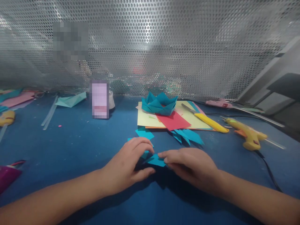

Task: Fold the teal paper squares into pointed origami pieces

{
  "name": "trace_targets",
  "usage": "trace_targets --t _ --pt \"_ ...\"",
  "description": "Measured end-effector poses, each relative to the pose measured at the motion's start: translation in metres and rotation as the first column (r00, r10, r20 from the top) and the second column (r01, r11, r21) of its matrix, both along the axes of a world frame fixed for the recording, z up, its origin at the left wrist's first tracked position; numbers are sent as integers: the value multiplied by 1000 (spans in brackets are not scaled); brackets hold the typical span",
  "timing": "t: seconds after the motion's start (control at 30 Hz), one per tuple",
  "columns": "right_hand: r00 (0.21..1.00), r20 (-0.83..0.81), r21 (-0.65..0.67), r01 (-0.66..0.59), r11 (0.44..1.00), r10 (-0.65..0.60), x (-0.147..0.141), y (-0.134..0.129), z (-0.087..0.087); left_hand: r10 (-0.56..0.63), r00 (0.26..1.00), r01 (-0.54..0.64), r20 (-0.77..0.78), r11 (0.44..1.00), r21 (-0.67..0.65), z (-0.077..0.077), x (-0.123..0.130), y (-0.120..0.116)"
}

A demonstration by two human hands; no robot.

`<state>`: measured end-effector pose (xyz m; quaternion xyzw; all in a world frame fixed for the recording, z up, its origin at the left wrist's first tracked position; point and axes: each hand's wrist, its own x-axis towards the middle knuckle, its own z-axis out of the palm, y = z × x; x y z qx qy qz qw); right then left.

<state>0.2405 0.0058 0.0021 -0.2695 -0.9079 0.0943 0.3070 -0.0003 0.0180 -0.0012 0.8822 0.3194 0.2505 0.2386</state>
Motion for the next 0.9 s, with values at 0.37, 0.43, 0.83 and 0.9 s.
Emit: trace_targets --t 0.37,0.43,0.83,0.9 --pt "961 -89 -222 -275 935 262 -7 2 5 -45 951 168 306 907 -387 3 5 -7" --pt "970 -104 -225 -240 944 222 -6 2 4 13 953 121 302 900 -419 2 7 -9" --pt "875 -415 -782 -202 590 -250 -18 0 -5 156 954 -57 256 933 -354 2 12 -8" --pt "869 -408 -855 -255 452 -280 -21 0 -6 176 947 -63 270 923 -380 1 12 -9"
